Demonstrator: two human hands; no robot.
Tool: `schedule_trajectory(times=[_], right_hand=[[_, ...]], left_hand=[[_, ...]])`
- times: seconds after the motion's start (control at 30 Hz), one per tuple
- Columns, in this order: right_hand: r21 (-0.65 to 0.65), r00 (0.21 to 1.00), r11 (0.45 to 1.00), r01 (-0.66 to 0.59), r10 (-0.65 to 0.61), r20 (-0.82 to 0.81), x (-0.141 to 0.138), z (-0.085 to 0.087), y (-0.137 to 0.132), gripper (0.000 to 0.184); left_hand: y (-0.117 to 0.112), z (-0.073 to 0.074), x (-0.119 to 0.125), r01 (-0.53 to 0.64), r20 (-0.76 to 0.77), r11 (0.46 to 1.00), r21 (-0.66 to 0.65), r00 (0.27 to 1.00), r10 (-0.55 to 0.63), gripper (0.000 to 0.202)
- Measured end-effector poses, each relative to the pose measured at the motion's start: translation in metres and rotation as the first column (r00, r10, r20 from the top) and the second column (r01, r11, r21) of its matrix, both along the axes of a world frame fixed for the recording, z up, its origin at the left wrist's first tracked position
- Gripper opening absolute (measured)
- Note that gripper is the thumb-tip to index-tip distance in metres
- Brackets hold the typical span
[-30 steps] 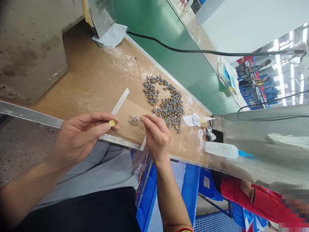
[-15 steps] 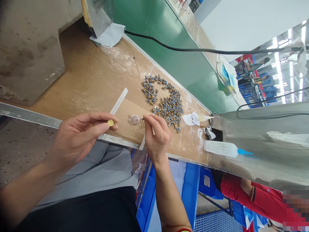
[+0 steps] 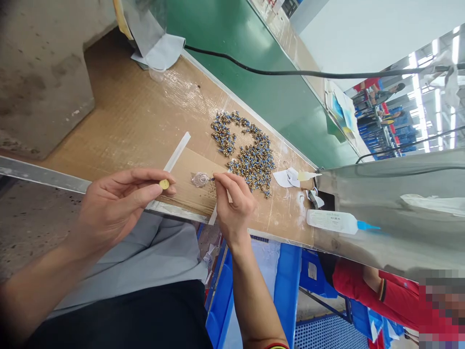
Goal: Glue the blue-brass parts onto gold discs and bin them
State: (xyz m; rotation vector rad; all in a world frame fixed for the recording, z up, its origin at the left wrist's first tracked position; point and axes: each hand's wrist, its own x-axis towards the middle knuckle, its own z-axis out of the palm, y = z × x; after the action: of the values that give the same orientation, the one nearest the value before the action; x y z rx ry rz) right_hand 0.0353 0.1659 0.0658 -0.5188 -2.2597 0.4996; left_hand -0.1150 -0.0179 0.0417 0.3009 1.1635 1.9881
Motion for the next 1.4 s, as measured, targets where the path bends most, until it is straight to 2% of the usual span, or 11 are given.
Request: schedule_trajectory(times=[0.1, 0.2, 0.3, 0.37, 0.43, 0.57, 0.7, 1.07, 1.2, 1.4], right_hand=[[-0.008, 1.000, 1.000, 0.018, -0.018, 0.009, 0.002, -0.002, 0.002, 0.019], [-0.048, 0.999, 0.998, 0.043, -0.044, -0.017, 0.007, 0.003, 0.001, 0.019], [-0.184, 0.994, 0.982, 0.033, -0.051, -0.093, 0.015, 0.015, -0.010, 0.019], [-0.301, 0.988, 0.953, -0.024, -0.024, -0.155, 0.020, 0.025, -0.023, 0.019], [-0.356, 0.980, 0.930, -0.095, 0.023, -0.200, 0.024, 0.033, -0.035, 0.020], [-0.321, 0.968, 0.925, -0.201, 0.137, -0.211, 0.026, 0.041, -0.049, 0.029], [-0.300, 0.957, 0.924, -0.237, 0.168, -0.238, 0.026, 0.041, -0.051, 0.035], [-0.405, 0.964, 0.901, -0.152, 0.045, -0.262, 0.027, 0.034, -0.053, 0.015], [-0.411, 0.960, 0.896, -0.167, 0.053, -0.275, 0.027, 0.036, -0.054, 0.017], [-0.416, 0.955, 0.891, -0.181, 0.059, -0.289, 0.028, 0.036, -0.054, 0.017]], left_hand=[[0.001, 0.001, 0.000, -0.010, 0.018, 1.000, 0.005, 1.000, 0.010, 0.013], [0.001, 0.003, 0.002, 0.021, 0.093, 1.000, 0.015, 0.995, -0.022, 0.020], [-0.002, 0.007, 0.011, 0.097, 0.207, 0.995, 0.012, 0.973, -0.097, 0.019], [-0.004, 0.011, 0.019, 0.148, 0.278, 0.989, 0.022, 0.949, -0.148, 0.017], [-0.005, 0.015, 0.027, 0.186, 0.332, 0.981, 0.049, 0.924, -0.192, 0.018], [-0.004, 0.023, 0.035, 0.212, 0.360, 0.973, 0.094, 0.904, -0.232, 0.018], [-0.002, 0.028, 0.039, 0.232, 0.357, 0.965, 0.119, 0.897, -0.260, 0.018], [-0.005, 0.025, 0.040, 0.263, 0.358, 0.960, 0.100, 0.890, -0.282, 0.021], [-0.001, 0.025, 0.042, 0.226, 0.362, 0.965, 0.129, 0.896, -0.258, 0.013], [0.000, 0.028, 0.042, 0.215, 0.340, 0.968, 0.127, 0.908, -0.246, 0.017]])
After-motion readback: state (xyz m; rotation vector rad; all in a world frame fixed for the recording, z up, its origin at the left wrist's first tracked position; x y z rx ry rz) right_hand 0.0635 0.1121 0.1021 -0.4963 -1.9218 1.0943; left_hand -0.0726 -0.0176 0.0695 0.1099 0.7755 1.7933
